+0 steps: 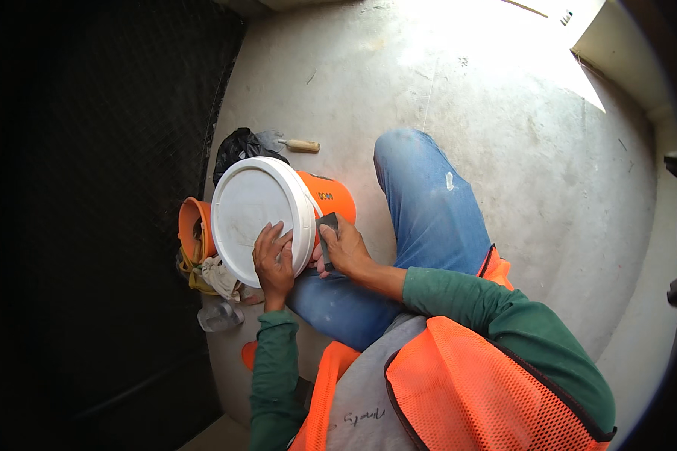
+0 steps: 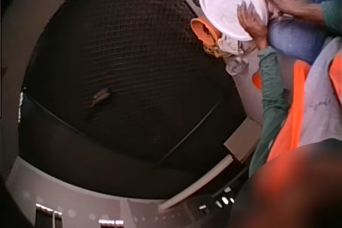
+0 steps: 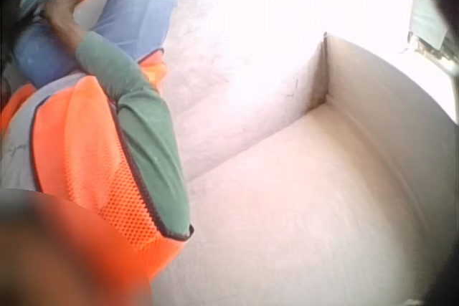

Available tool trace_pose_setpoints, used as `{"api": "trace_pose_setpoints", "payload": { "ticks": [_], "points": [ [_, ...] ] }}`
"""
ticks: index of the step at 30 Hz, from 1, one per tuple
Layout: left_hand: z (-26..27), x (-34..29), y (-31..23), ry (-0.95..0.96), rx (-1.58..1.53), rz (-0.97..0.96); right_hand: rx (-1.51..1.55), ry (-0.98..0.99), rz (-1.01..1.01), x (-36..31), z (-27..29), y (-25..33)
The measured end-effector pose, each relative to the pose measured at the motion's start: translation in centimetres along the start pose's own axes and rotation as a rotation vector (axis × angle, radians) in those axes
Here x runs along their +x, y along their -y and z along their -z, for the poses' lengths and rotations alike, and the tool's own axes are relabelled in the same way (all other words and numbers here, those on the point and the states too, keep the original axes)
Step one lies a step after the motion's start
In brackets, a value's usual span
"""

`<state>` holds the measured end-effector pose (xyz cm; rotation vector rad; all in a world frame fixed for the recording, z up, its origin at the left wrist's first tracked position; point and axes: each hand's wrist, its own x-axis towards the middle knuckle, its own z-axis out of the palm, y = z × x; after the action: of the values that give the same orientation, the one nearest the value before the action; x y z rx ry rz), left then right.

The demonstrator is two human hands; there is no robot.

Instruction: The person sits on the floor and uses a utility knife to cut a rectangular opening in the lid of a white bucket. They then remove the cut piece and the lid's retaining ring, and walk outside to discard the cut piece.

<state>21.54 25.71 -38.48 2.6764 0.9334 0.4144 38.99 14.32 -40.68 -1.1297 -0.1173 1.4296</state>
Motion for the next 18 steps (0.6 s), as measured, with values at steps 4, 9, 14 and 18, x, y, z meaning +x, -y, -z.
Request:
{"api": "trace_pose_setpoints", "payload": {
  "ticks": [4,9,14,18],
  "points": [
    [0.2,-0.1,-1.1,0.017,0.052,-0.027,-0.098,0.128,0.028,1.8,1.6,0.4],
    [-0.5,-0.2,-1.3,-0.008,0.101,-0.029,-0.133,0.192,0.022,2.3,2.5,0.1],
    [-1.1,-0.6,-0.5,-0.025,0.049,-0.029,-0.190,0.144,0.118,2.4,2.0,0.9],
    [-1.2,-0.7,-0.5,-0.001,0.039,-0.028,-0.225,0.187,0.058,3.2,1.8,1.8]
  ]
}}
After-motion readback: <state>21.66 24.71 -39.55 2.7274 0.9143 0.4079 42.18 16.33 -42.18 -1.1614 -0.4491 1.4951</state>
